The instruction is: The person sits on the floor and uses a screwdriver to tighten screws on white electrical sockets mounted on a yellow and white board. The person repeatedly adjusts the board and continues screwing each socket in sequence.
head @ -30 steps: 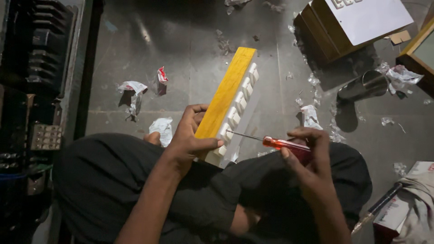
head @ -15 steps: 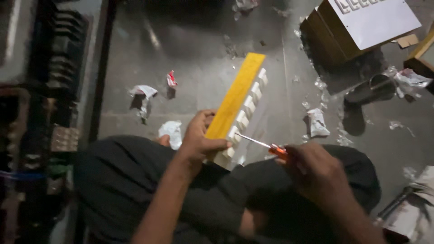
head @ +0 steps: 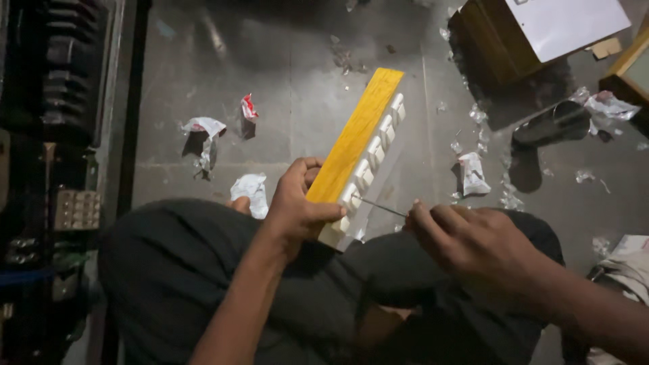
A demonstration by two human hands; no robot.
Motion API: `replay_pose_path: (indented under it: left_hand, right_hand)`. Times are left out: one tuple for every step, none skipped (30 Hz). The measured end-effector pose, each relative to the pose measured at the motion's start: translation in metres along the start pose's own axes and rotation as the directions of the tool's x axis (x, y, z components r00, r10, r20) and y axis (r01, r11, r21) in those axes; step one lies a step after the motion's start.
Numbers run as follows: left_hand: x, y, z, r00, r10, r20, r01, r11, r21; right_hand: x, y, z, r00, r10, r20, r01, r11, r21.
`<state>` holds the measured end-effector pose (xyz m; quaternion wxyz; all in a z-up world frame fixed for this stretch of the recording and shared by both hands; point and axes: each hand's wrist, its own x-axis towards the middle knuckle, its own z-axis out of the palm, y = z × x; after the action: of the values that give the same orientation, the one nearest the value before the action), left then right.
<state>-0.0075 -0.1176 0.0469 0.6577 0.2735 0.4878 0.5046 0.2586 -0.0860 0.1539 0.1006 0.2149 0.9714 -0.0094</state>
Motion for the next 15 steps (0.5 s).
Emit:
replay_pose_path:
  left_hand:
    - [0.000,0.000,-0.002,1.000,0.006,0.009,-0.006,1.000,-0.024]
    - [0.000,-0.001,-0.004,1.000,0.012,0.017,-0.011,0.999,-0.048]
    - [-0.002,-0.002,-0.007,1.000,0.012,0.026,-0.011,0.998,-0.067]
    - [-0.002,-0.003,-0.008,0.999,0.020,0.033,-0.019,0.999,-0.048]
    - [-0.003,-0.004,-0.009,0.999,0.027,0.038,-0.026,0.999,-0.031]
    - [-0.004,-0.005,-0.008,0.998,0.034,0.044,-0.033,0.999,-0.015]
    - [0.000,-0.003,-0.007,0.999,0.020,0.034,-0.020,1.000,-0.015]
    - [0.002,-0.002,-0.006,1.000,0.006,0.025,-0.006,1.000,-0.015]
    - [0.001,-0.006,-0.002,1.000,-0.024,0.017,0.024,0.999,-0.023]
    - [0.000,-0.009,0.000,1.000,0.000,0.028,0.001,0.999,-0.038]
    - [0.000,-0.011,0.000,0.999,0.030,0.037,-0.028,0.998,-0.050]
    - [0.001,-0.012,0.000,0.997,0.059,0.046,-0.057,0.996,-0.062]
    - [0.001,-0.012,-0.001,0.998,0.052,0.043,-0.049,0.997,-0.066]
    - [0.000,-0.012,-0.003,0.998,0.045,0.040,-0.042,0.997,-0.071]
    - [0.000,-0.012,-0.005,0.999,0.038,0.033,-0.035,0.996,-0.078]
  right_hand:
    - [0.007,0.003,0.002,0.945,0.294,0.144,-0.326,0.881,0.342]
    - [0.015,0.005,0.006,0.793,0.485,0.369,-0.605,0.554,0.572]
    - [0.021,0.005,0.010,0.578,0.526,0.624,-0.768,0.091,0.634]
    - [0.023,0.006,0.012,0.536,0.491,0.687,-0.762,-0.069,0.644]
    - [0.025,0.005,0.015,0.497,0.443,0.746,-0.743,-0.227,0.630]
    - [0.023,0.003,0.016,0.463,0.384,0.799,-0.710,-0.379,0.594]
    - [0.021,0.003,0.017,0.597,0.474,0.647,-0.655,-0.177,0.734]
    - [0.016,0.001,0.018,0.717,0.518,0.467,-0.566,0.041,0.824]
    - [0.007,-0.003,0.019,0.810,0.512,0.286,-0.460,0.251,0.852]
    - [0.000,-0.005,0.020,0.891,0.452,0.043,-0.349,0.622,0.701]
    - [-0.005,-0.005,0.021,0.944,0.286,-0.164,-0.197,0.889,0.414]
    - [-0.006,-0.005,0.020,0.956,0.047,-0.291,-0.036,0.998,0.042]
    - [-0.005,-0.004,0.021,0.982,0.131,-0.139,-0.115,0.987,0.113]
    - [-0.002,-0.002,0.021,0.979,0.201,0.021,-0.202,0.965,0.170]
    - [0.004,0.000,0.020,0.950,0.250,0.188,-0.287,0.934,0.211]
